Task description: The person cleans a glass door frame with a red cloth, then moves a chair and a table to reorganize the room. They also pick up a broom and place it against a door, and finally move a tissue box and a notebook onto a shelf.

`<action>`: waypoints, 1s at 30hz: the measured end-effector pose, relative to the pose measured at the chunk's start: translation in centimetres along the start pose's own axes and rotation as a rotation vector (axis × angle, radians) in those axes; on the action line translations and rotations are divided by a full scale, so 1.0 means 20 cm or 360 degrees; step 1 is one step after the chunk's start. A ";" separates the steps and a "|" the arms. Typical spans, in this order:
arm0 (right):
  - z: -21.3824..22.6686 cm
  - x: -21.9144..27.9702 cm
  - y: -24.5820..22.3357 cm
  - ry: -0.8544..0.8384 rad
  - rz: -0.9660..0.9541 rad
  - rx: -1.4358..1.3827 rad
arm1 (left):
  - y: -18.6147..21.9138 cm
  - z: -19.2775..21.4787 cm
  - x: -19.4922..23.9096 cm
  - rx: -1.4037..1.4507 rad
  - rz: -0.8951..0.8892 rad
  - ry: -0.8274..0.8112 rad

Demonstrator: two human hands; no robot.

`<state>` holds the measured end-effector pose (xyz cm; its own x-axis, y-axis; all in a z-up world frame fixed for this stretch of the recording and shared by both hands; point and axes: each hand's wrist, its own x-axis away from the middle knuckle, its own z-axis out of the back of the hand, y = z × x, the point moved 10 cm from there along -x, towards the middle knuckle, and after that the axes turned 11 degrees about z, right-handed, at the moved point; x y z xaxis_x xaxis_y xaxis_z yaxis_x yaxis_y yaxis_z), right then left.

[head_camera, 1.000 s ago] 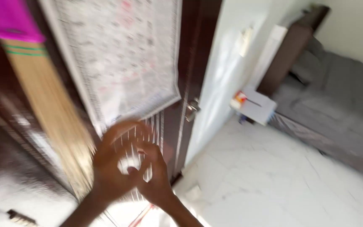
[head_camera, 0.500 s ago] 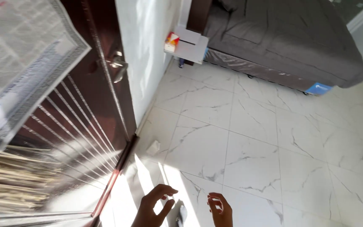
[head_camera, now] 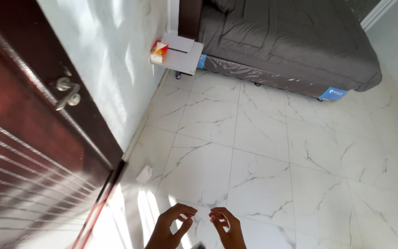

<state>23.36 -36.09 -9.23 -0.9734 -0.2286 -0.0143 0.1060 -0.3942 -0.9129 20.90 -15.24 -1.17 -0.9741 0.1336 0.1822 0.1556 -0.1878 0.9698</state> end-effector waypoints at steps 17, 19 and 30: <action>0.74 -1.44 0.77 -0.0001 -0.0504 -0.1164 | -0.07 -0.09 -1.52 0.0266 0.0482 0.0401; 0.77 -1.68 0.77 -0.0020 -0.0484 -0.1231 | 0.04 0.00 -1.76 0.0265 0.0445 0.0436; 1.39 -3.22 0.38 0.0249 -0.0210 -0.1073 | 0.81 0.50 -3.29 0.0191 0.0111 0.0494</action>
<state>92.40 -49.07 -3.88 -0.9927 -0.0660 0.1014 -0.1144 0.2395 -0.9641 89.17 -17.43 4.16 -0.9609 -0.1818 0.2088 0.2240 -0.0677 0.9722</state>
